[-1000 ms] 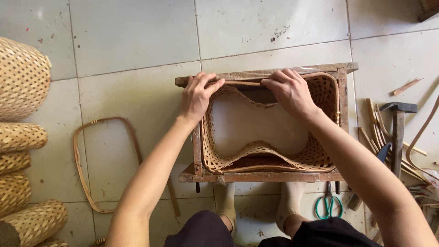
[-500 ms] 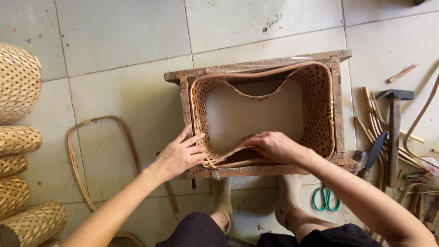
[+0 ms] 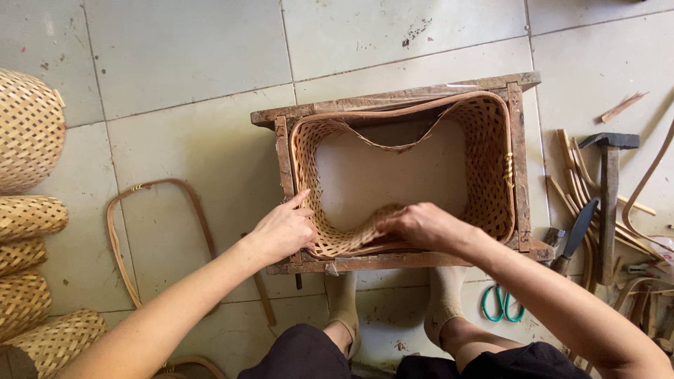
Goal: The person weaves a rectangular basket by hand, fitting a bamboo strip along the rim, securing it with a hammer, and trimming excess with scissors. The person continues to weave additional strips into the basket structure.
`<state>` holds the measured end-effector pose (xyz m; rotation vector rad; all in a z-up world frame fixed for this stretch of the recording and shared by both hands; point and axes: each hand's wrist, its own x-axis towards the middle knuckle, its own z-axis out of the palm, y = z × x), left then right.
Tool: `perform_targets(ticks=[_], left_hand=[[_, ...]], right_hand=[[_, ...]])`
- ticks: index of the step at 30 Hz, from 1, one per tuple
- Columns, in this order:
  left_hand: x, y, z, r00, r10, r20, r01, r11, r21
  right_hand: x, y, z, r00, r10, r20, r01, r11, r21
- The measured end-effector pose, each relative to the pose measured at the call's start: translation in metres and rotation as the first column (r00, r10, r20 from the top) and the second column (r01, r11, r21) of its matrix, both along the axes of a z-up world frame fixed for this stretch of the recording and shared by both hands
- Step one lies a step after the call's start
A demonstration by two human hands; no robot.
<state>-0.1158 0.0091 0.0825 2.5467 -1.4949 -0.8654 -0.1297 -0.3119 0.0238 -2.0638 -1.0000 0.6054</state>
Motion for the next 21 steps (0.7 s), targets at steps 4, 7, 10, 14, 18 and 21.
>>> perform_targets(ticks=[4,7,10,14,18,21], left_hand=[[0.004,-0.009,0.0,0.999,-0.041,-0.028,0.047,0.972,0.231],[0.013,-0.025,0.005,0.986,-0.066,-0.154,0.134,0.865,0.483],[0.013,-0.057,0.003,0.901,0.188,-0.392,-0.096,0.966,0.241],[-0.015,-0.104,-0.015,0.826,0.378,-0.418,-0.463,0.878,-0.122],[-0.033,-0.123,-0.042,0.796,0.406,-0.449,-0.563,0.769,-0.302],[-0.036,-0.131,-0.055,0.832,0.404,-0.379,-0.543,0.732,-0.412]], right_hand=[[-0.003,0.007,0.001,0.977,0.067,-0.204,-0.134,0.931,-0.339],[0.009,0.007,0.012,0.955,0.113,-0.275,-0.177,0.959,-0.222],[0.02,-0.009,0.028,0.904,0.118,-0.412,-0.169,0.982,-0.089],[0.034,-0.054,0.049,0.939,0.043,-0.341,-0.067,0.996,-0.061],[0.022,-0.101,0.063,1.0,-0.004,-0.029,-0.007,0.916,-0.401],[-0.001,-0.115,0.064,0.954,0.299,-0.026,-0.236,0.691,-0.683]])
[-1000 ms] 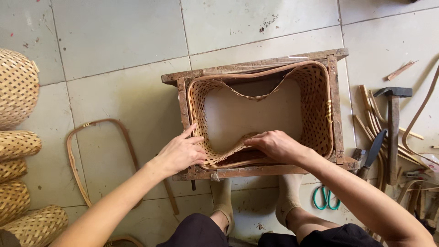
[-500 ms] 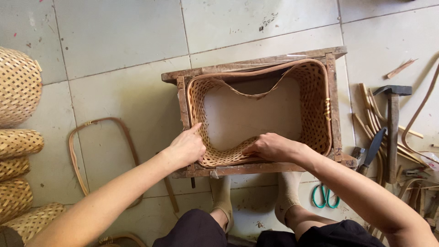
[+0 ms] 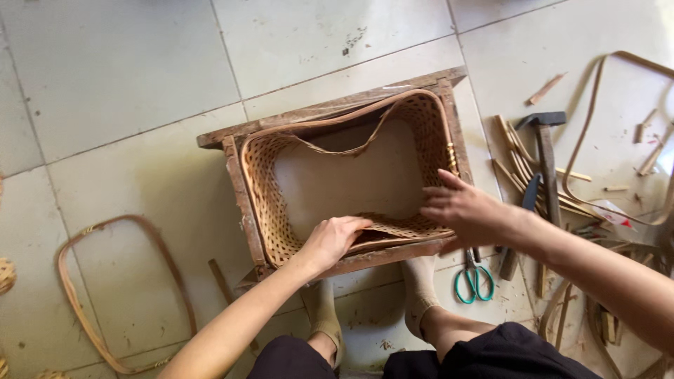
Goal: The person weaves a rectangular basket by hand, fitting a bamboo strip along the rim, securing it with a hammer, and trimming excess with scissors. The person continues to weave additional strips into the basket structure.
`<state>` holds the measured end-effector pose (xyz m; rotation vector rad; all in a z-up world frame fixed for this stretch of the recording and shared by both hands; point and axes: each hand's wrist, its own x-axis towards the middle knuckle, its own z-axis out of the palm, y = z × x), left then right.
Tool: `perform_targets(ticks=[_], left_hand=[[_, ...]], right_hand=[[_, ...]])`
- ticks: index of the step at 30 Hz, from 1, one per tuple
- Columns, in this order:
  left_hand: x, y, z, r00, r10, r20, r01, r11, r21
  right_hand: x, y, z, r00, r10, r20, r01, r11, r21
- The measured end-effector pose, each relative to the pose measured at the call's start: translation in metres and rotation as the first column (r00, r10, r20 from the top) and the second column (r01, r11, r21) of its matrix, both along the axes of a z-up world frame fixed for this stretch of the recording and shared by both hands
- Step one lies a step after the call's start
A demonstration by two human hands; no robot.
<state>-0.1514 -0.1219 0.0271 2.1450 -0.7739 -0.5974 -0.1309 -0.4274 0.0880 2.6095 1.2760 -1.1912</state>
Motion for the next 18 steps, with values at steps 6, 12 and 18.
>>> perform_targets(ticks=[6,12,18], left_hand=[[-0.009,-0.002,-0.001,0.995,0.095,0.011,-0.095,0.988,0.125],[-0.002,-0.005,0.006,0.997,0.063,-0.036,-0.057,0.986,0.155],[0.039,-0.002,0.014,0.961,-0.21,-0.181,0.23,0.968,0.097]], right_hand=[[-0.031,-0.013,-0.013,0.964,0.122,0.236,-0.112,0.992,-0.058],[-0.02,-0.006,-0.008,0.991,0.114,0.065,-0.104,0.985,-0.135],[-0.015,0.001,-0.001,0.969,0.156,-0.191,-0.219,0.9,-0.376]])
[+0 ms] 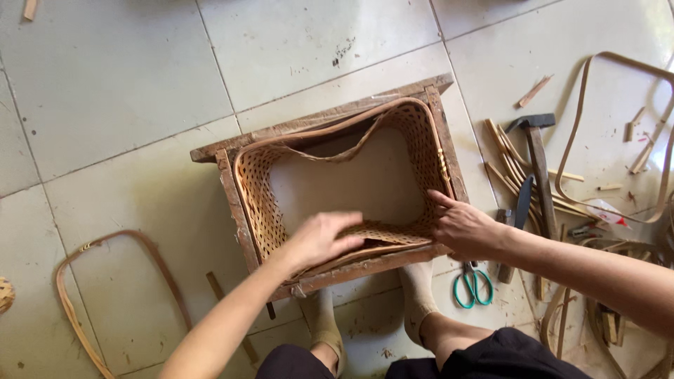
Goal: The person weaves a rectangular basket by hand, fitting a bamboo strip along the rim, securing it with a hammer, and trimming excess with scissors. The person continues to weave additional strips into the basket structure.
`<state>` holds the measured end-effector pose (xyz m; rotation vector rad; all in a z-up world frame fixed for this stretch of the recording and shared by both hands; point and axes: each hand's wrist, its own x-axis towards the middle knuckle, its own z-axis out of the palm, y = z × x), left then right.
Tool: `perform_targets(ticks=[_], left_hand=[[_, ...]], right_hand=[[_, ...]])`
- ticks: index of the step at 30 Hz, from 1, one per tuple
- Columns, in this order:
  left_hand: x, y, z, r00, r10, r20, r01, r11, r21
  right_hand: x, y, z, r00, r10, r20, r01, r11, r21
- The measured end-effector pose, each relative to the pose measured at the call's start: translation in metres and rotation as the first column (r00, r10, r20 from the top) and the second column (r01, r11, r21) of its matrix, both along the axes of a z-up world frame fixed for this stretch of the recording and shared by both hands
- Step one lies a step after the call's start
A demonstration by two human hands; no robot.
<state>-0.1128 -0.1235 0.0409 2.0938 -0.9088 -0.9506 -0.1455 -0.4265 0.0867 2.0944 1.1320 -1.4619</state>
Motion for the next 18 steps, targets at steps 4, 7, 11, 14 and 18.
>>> perform_targets(ticks=[4,7,11,14,18], left_hand=[[0.065,-0.008,-0.005,0.785,0.178,0.593,-0.208,0.978,-0.017],[0.109,-0.022,-0.019,0.627,0.153,0.764,-0.299,0.953,0.055],[0.135,-0.029,-0.043,0.601,0.034,0.799,-0.305,0.933,0.19],[0.148,-0.026,-0.059,0.643,-0.023,0.765,-0.245,0.941,0.234],[0.163,-0.029,-0.065,0.636,-0.012,0.772,-0.208,0.96,0.185]], right_hand=[[0.011,-0.005,-0.028,0.943,-0.273,0.191,0.029,0.638,0.77],[0.049,0.014,-0.071,0.903,-0.429,0.013,0.293,0.638,0.712],[0.101,0.066,-0.134,0.768,-0.572,-0.289,0.542,0.339,0.769],[0.124,0.088,-0.166,0.539,-0.693,-0.48,0.742,0.12,0.66],[0.131,0.1,-0.179,0.371,-0.852,-0.369,0.789,0.08,0.61]])
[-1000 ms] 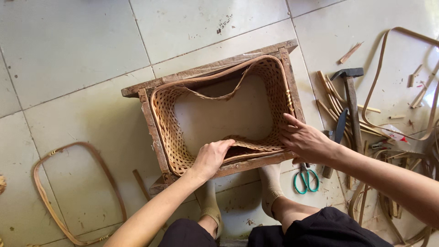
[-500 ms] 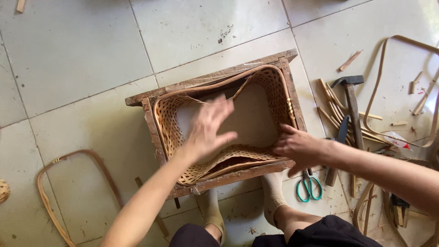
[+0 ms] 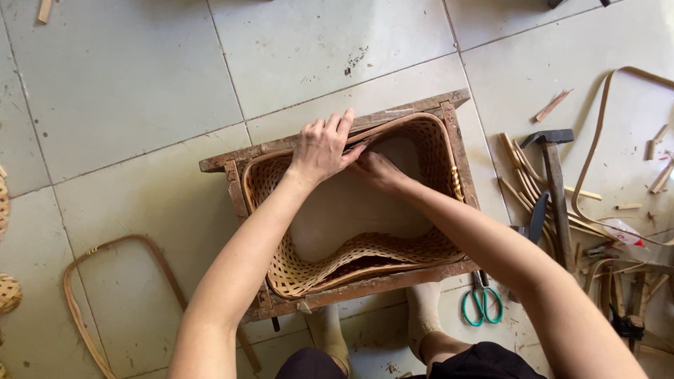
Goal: The person weaves a rectangular basket by hand, fitting a bamboo strip along the rim, securing it with a hammer, and trimming excess with scissors. The person continues to weave additional strips into the basket structure.
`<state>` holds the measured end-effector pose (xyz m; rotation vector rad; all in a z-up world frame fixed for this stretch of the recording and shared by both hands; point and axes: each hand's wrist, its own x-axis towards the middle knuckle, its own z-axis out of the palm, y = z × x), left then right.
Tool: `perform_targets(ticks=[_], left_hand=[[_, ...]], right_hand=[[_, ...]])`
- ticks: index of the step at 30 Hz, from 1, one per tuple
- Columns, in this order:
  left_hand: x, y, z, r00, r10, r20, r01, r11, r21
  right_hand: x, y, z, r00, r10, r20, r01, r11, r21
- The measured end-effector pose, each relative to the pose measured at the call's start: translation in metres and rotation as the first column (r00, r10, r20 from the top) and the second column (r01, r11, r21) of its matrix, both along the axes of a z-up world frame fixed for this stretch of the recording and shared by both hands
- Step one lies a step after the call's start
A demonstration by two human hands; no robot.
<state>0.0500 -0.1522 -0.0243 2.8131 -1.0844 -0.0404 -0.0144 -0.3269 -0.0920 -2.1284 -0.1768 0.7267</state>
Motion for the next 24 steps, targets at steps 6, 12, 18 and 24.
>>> perform_targets(ticks=[6,12,18,24], left_hand=[[-0.015,0.013,0.013,0.97,-0.015,0.244,0.064,0.979,-0.193],[0.001,0.018,0.004,0.998,-0.034,0.061,0.037,0.997,-0.062],[0.011,0.02,-0.012,0.997,-0.073,0.037,0.074,0.996,-0.044],[-0.023,0.012,0.032,0.977,0.049,0.209,-0.016,0.988,-0.157]], right_hand=[[-0.009,0.004,-0.011,0.982,0.001,-0.189,0.02,0.994,0.107],[0.011,0.013,-0.046,0.966,0.057,-0.254,-0.015,0.986,0.164],[0.034,0.008,-0.054,0.976,0.202,-0.077,-0.194,0.976,0.1],[0.036,0.0,-0.016,0.918,0.353,-0.18,-0.359,0.933,-0.003]])
